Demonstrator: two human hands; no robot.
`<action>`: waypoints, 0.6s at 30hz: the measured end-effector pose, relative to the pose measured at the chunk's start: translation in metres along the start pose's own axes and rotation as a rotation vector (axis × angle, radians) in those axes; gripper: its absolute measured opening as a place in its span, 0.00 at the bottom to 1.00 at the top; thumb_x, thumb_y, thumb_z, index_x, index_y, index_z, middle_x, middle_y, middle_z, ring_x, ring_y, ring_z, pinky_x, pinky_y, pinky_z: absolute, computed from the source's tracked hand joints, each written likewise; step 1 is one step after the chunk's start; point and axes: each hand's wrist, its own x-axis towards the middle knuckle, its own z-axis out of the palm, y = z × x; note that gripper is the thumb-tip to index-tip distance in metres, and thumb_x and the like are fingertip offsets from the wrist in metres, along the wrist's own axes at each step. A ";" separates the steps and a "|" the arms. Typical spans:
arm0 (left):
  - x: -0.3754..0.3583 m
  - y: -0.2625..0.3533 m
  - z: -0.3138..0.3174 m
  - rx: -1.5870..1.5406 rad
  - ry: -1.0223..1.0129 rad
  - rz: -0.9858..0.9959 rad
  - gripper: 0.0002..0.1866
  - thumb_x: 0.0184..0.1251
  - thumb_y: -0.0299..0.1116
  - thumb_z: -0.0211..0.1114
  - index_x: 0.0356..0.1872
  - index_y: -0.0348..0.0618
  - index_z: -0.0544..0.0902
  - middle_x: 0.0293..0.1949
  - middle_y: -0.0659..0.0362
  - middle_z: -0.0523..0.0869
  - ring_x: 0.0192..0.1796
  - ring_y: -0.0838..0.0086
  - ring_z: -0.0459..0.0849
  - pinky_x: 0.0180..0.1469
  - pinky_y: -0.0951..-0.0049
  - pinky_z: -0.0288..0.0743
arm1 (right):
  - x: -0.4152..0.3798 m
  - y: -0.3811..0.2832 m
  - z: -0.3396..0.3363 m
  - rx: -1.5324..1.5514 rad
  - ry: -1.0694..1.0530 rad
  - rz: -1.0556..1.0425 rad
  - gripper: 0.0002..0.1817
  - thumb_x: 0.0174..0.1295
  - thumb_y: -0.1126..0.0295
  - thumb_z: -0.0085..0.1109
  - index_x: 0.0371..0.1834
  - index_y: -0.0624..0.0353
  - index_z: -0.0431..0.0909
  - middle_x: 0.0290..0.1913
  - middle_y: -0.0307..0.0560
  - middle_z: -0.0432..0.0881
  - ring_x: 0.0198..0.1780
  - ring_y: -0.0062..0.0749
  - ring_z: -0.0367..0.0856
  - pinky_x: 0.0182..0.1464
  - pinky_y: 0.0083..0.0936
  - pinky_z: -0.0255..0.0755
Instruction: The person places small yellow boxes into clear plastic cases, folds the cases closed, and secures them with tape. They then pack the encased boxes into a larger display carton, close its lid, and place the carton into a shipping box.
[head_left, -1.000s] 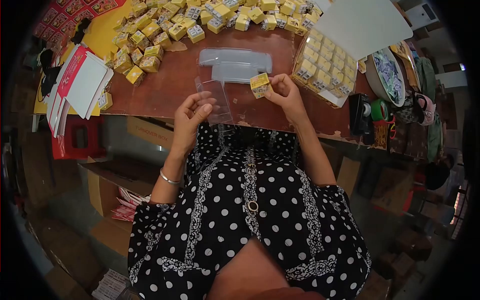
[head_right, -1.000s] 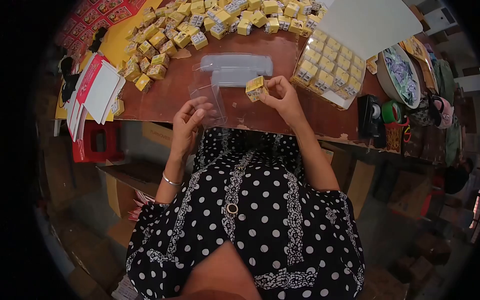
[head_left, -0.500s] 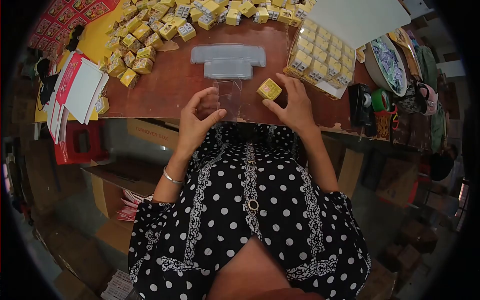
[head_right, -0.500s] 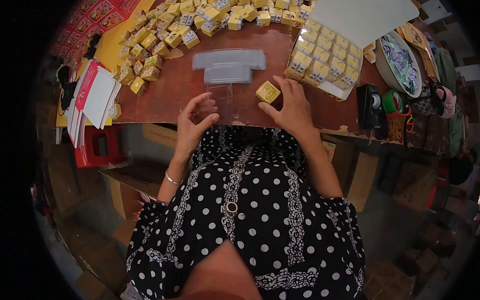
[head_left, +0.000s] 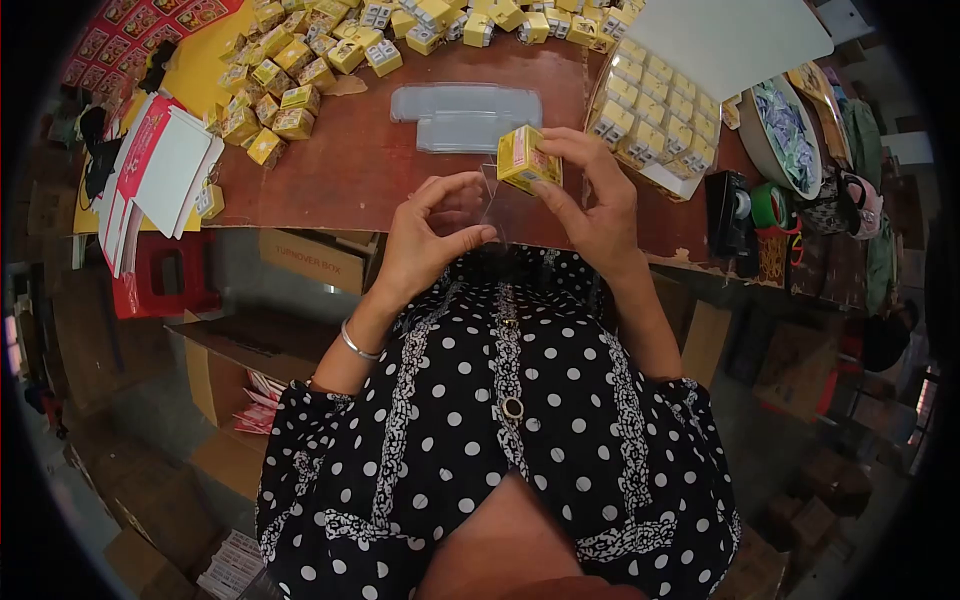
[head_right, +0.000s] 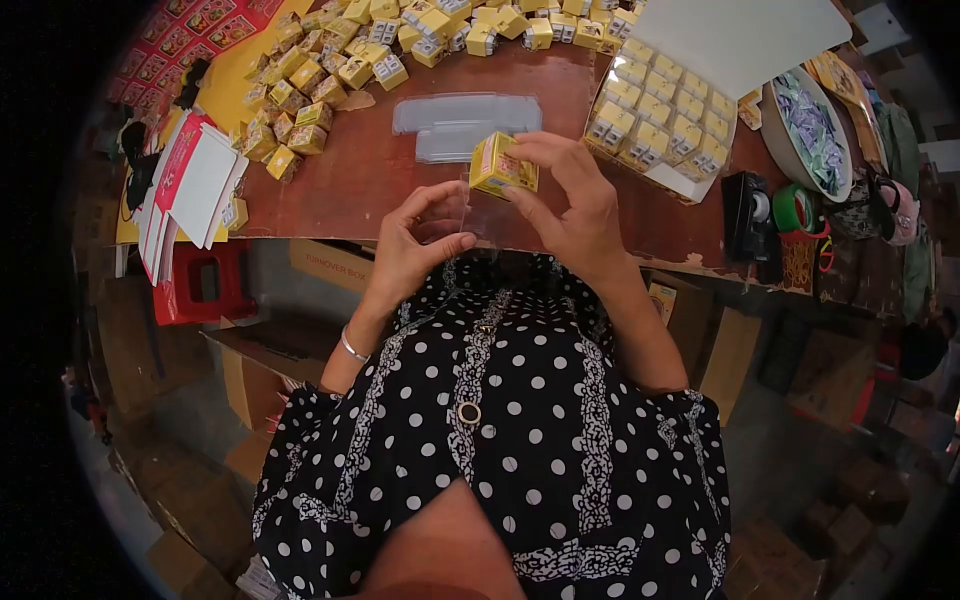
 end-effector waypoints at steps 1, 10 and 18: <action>0.000 0.000 0.000 -0.015 -0.002 -0.004 0.31 0.58 0.23 0.80 0.65 0.37 0.80 0.56 0.59 0.82 0.60 0.72 0.84 0.64 0.70 0.81 | 0.002 -0.003 -0.002 -0.177 -0.068 -0.056 0.21 0.63 0.79 0.68 0.60 0.62 0.79 0.61 0.52 0.82 0.63 0.40 0.81 0.66 0.33 0.74; -0.001 -0.004 0.004 -0.159 -0.038 -0.059 0.32 0.60 0.20 0.78 0.67 0.37 0.77 0.57 0.59 0.82 0.59 0.72 0.85 0.64 0.70 0.82 | 0.007 -0.004 -0.003 -0.286 -0.267 -0.105 0.17 0.62 0.74 0.69 0.55 0.59 0.84 0.60 0.49 0.84 0.60 0.48 0.81 0.62 0.37 0.76; -0.001 0.005 0.011 -0.210 0.001 0.059 0.34 0.68 0.22 0.73 0.74 0.47 0.72 0.59 0.58 0.80 0.60 0.72 0.83 0.62 0.68 0.83 | -0.001 -0.006 0.012 -0.024 -0.071 0.136 0.24 0.67 0.71 0.68 0.66 0.62 0.77 0.65 0.52 0.80 0.64 0.39 0.80 0.65 0.32 0.75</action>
